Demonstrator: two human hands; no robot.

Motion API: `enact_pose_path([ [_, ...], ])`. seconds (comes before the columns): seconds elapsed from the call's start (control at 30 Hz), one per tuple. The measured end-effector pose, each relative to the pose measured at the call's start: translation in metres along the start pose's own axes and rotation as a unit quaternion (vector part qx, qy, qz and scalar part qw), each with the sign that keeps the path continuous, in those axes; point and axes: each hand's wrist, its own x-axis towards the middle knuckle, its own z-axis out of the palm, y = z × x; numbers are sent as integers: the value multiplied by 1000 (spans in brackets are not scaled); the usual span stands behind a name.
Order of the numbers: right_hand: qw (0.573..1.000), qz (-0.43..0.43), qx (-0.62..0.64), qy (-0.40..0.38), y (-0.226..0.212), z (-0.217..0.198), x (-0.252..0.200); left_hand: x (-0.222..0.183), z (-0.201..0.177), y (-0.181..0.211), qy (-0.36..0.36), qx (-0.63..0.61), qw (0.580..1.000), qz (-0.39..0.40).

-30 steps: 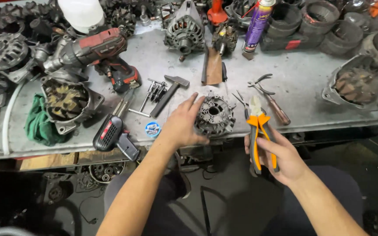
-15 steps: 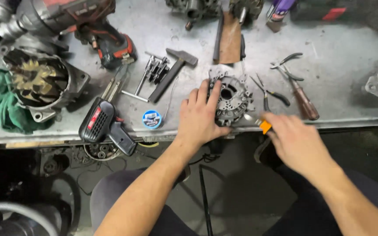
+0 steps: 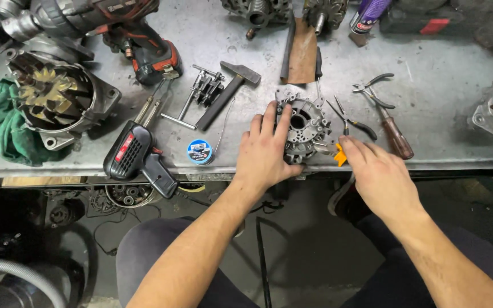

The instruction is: The person holds an alternator and uses a screwdriver to adjust internal components, then switches to pliers to manipulate small parts. The alternator is rotated and inspected throughout the process.

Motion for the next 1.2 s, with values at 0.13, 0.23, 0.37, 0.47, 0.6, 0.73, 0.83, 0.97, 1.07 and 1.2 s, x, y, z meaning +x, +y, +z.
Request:
enact_pose_path([
  [0.13,997,-15,-73,4,-6,-4,-2,0,-2,1,-32,-7,999,-12],
  [0.23,996,-4,-92,5,-8,9,-5,1,1,-1,-30,-5,999,-9],
  [0.37,995,-6,-99,32,-7,19,-7,1,-2,1,-37,-9,999,-13],
  [0.47,995,5,-99,31,-11,16,-7,1,-2,1,-39,-9,999,-15],
  [0.6,998,32,-54,0,-14,14,-4,1,-2,1,-40,-10,999,-14],
  [0.73,983,62,32,-168,-16,-18,12,0,-4,2,-45,-14,999,-15],
  [0.83,964,73,50,-251,-13,-18,18,0,-2,0,-41,-11,999,-11],
  [0.97,960,82,34,-265,-11,-8,19,1,0,-1,-40,-12,999,-9],
  [1.07,963,86,34,-252,-10,3,16,0,1,-1,-41,-14,999,-9],
  [1.2,976,111,86,-165,3,12,12,1,3,-1,-35,-7,999,-13],
])
